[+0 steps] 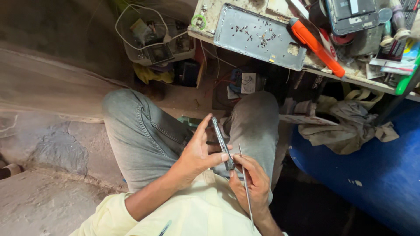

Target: The person cleans the interior of a disassembled smartphone using a cotton swab, then uses a screwdriver to remove and reinstall screws on the back panel. The person handles the phone and screws throughout the process.

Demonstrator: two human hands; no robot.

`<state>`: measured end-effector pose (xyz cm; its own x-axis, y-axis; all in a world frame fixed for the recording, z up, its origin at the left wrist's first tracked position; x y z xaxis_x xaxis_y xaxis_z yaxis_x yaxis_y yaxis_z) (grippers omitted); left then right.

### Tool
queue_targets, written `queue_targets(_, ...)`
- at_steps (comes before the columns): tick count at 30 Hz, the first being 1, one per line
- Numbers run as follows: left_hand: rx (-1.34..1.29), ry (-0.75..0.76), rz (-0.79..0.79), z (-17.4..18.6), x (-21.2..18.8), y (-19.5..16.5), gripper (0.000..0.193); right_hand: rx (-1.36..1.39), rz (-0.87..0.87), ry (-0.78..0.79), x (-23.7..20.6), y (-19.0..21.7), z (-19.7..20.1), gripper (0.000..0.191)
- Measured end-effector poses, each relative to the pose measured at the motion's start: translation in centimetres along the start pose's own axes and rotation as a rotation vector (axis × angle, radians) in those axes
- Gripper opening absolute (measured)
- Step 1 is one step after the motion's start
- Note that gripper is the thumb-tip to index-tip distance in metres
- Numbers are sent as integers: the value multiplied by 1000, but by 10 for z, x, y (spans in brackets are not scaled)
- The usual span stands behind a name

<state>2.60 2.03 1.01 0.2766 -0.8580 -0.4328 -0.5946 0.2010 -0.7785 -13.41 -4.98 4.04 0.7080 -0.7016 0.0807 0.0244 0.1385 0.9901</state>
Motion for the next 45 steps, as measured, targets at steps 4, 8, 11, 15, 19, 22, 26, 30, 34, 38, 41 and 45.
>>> queue_targets(4,31,-2,-19,-3,-2,-9,116,-19,13,15,3,3,-3,43)
queue_targets(8,62,20,-67,-5,-4,-16,116,-20,14,22,4,3,-5,44)
queue_targets(11,103,28,-88,-6,-6,-19,116,-33,26,24,3,4,-5,44)
queue_targets(15,244,21,-117,-7,-7,-24,117,-100,37,5,3,4,-6,45)
queue_targets(19,352,-12,-56,-7,-7,-23,119,-87,42,11,4,4,-7,44)
queue_targets(22,373,-17,-57,-7,-7,-23,120,-107,43,27,4,4,-7,44)
queue_targets(26,379,-29,-76,-5,-6,-21,119,-145,29,26,6,5,-8,44)
queue_targets(30,160,37,-94,-4,-1,-18,119,-89,23,32,7,8,-10,41)
queue_targets(34,2,171,-106,2,0,-20,120,-157,142,38,9,16,-12,39)
queue_targets(38,-69,252,-79,8,2,-22,119,-180,180,52,10,20,-13,39)
queue_targets(41,-50,213,-62,8,3,-20,119,-194,174,65,10,19,-13,40)
queue_targets(45,145,74,-42,5,3,-16,119,-196,82,48,9,11,-13,41)
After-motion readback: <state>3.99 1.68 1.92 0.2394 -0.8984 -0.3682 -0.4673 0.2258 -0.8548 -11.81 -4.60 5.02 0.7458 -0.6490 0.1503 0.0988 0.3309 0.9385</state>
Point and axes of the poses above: each hand's wrist, its own x-axis towards the middle knuckle, its own z-axis out of the back of the hand, y = z × x, the point moved 5 cm from there along x, towards the middle knuckle, and after that the axes turned 13 degrees about x, right-handed, at the moved point
